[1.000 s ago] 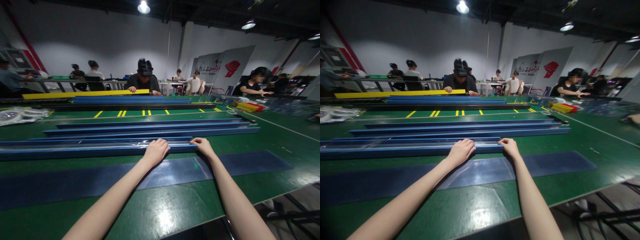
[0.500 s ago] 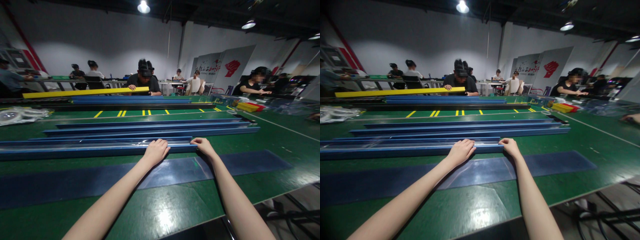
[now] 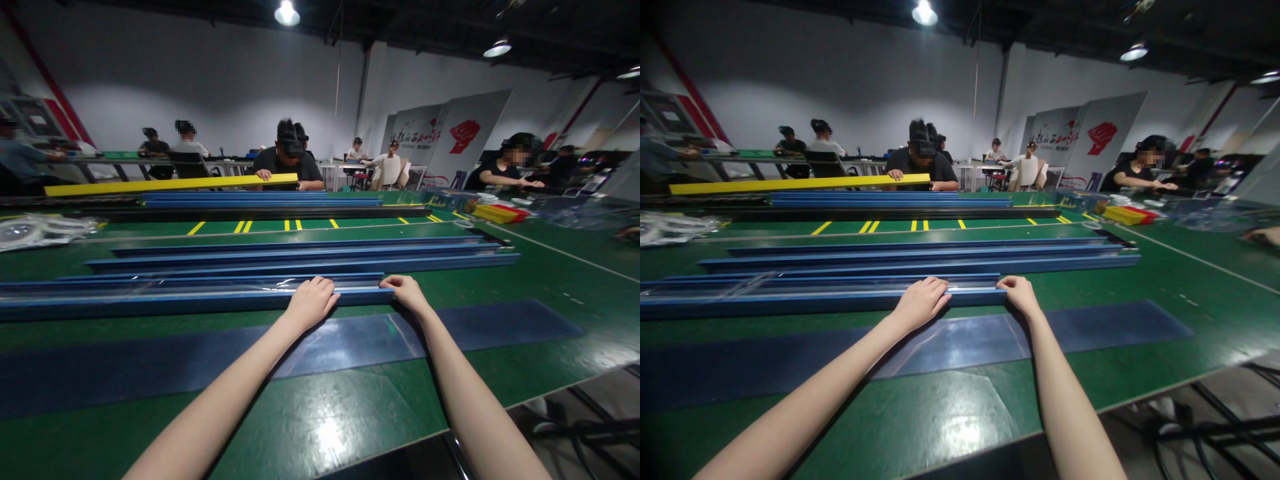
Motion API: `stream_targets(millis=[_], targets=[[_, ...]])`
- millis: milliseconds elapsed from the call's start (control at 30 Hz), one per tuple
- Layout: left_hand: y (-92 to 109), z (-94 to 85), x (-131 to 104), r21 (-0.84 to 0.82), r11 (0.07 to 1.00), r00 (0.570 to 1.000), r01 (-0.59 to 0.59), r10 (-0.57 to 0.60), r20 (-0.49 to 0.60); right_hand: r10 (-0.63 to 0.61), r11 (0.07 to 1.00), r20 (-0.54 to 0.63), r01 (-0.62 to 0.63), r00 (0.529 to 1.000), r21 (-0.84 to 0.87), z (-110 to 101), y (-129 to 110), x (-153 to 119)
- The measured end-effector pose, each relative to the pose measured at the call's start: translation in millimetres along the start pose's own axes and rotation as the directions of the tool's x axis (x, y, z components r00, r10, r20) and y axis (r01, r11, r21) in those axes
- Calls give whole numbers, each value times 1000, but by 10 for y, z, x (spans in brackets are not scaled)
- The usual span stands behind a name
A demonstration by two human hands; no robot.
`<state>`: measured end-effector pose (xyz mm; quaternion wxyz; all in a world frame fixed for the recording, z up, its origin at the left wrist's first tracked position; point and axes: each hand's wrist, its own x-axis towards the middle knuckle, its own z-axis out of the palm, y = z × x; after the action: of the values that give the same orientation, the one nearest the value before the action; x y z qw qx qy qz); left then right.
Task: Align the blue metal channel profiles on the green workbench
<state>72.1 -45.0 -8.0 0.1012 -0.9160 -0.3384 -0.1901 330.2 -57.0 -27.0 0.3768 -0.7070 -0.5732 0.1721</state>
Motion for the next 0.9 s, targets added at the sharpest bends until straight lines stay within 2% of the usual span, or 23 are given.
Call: stream_targets(millis=[233, 600, 733, 900], targets=[[-97, -41, 12, -120, 993, 1000, -12, 13, 5, -6, 1000, -7, 6, 1000, 4, 11, 11, 8], [-144, -108, 40, -337, 937, 996, 89, -92, 7, -3, 1000, -2, 3, 1000, 6, 11, 19, 10], [-140, -103, 43, -331, 935, 991, 130, -129, 26, -8, 1000, -1, 8, 1000, 4, 8, 5, 4], [-113, -121, 36, -246, 958, 989, 148, -141, 48, -8, 1000, -5, 8, 1000, 0, 4, -4, 1]])
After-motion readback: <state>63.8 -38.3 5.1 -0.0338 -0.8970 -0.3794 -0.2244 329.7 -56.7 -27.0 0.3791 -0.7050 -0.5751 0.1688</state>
